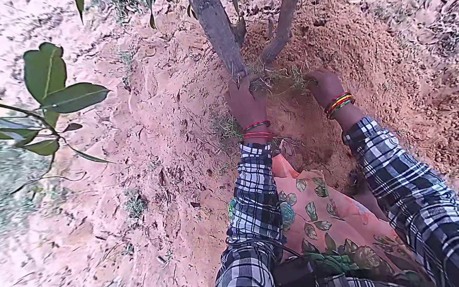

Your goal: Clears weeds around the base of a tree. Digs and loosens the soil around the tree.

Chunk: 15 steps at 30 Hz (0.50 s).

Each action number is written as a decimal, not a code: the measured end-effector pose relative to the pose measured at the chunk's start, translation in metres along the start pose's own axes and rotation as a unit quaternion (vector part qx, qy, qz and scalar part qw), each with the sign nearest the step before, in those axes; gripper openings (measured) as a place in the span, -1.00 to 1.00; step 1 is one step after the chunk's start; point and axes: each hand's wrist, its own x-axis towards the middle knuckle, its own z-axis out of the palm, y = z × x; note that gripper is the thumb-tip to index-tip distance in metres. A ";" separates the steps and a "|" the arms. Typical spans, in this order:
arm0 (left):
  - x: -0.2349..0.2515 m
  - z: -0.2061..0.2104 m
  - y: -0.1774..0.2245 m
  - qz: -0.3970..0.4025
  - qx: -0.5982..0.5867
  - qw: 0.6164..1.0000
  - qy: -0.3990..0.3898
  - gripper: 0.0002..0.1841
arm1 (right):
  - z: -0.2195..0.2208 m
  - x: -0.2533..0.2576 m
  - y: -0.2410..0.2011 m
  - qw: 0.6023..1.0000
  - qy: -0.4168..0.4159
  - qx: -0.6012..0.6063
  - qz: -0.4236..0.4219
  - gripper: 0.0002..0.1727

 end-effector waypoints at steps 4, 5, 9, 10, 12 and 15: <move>-0.008 0.000 0.000 -0.016 0.079 0.997 -0.002 -0.14 | 0.039 0.017 -0.030 0.991 -0.113 -0.077 -0.010 -0.38; -0.013 0.008 0.002 0.015 0.076 0.997 0.000 -0.16 | 0.046 0.011 -0.032 0.989 -0.116 -0.085 -0.027 -0.44; -0.026 0.037 0.012 0.072 0.070 0.980 -0.172 -0.17 | 0.048 -0.030 -0.004 0.975 -0.075 -0.012 -0.209 -0.75; -0.026 0.044 0.011 0.056 0.102 0.965 -0.236 -0.18 | 0.043 -0.041 0.006 0.972 -0.078 0.006 -0.223 -0.74; -0.027 0.054 0.006 0.051 0.166 0.936 -0.305 -0.25 | 0.028 -0.061 0.024 0.981 -0.063 0.016 -0.183 -0.75; -0.029 0.053 0.008 0.066 0.198 0.916 -0.341 -0.03 | 0.002 -0.076 0.048 0.999 -0.040 0.014 -0.006 -0.59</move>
